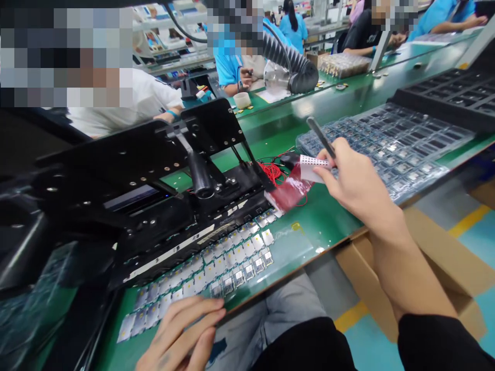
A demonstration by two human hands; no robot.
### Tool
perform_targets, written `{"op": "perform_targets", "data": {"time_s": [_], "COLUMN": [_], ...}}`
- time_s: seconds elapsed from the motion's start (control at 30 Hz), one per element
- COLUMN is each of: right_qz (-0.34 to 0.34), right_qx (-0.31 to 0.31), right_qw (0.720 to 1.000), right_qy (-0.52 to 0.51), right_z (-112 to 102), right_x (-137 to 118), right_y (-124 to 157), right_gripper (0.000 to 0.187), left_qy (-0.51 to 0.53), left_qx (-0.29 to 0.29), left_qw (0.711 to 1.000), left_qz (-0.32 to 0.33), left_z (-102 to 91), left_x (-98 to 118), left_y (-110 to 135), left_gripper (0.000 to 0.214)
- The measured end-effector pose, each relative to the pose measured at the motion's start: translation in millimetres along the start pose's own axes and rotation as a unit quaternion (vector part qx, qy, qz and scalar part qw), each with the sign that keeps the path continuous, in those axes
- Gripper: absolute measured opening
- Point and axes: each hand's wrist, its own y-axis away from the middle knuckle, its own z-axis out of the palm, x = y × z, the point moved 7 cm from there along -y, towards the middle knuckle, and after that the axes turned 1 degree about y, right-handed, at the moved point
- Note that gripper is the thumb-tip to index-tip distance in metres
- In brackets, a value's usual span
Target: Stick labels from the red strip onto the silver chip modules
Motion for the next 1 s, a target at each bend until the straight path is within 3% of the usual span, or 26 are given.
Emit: {"op": "perform_targets", "data": {"time_s": [0.1,0.17,0.27,0.37,0.5,0.63,0.73,0.83,1.0], "right_qz": [-0.038,-0.073,-0.103,-0.082,-0.034,0.016,0.052,0.083,0.109], "right_qx": [0.003,-0.024,-0.089,-0.149,-0.187,-0.177,-0.169,-0.155,-0.112], "right_qw": [0.992,0.975,0.95,0.931,0.89,0.824,0.794,0.784,0.792], "right_qy": [-0.119,-0.207,-0.281,-0.323,-0.413,-0.538,-0.582,-0.596,-0.59], "right_z": [-31,-31,-5,29,59,72,80,87,89], "right_x": [-46,-78,-108,-117,-123,-133,-138,-142,-146], "right_y": [22,39,65,89,113,127,134,141,145], "right_gripper": [0.033,0.036,0.036,0.037,0.035,0.039,0.04,0.037,0.037], "left_qy": [0.046,0.089,0.2,0.273,0.261,0.228,0.201,0.174,0.172], "left_qx": [-0.002,0.016,0.035,0.01,0.063,0.096,0.114,0.121,0.107], "left_qw": [0.999,0.995,0.972,0.942,0.936,0.941,0.937,0.935,0.929], "left_qz": [-0.004,-0.035,-0.122,-0.197,-0.228,-0.231,-0.261,-0.285,-0.309], "left_z": [21.2,32.7,49.9,64.8,53.5,38.5,32.5,28.5,24.5], "left_x": [14,18,12,5,0,-1,-7,-11,-14], "left_y": [-29,-46,-63,-66,-58,-46,-35,-27,-20], "left_gripper": [0.028,0.032,0.044,0.048,0.029,0.013,0.01,0.007,0.011]}}
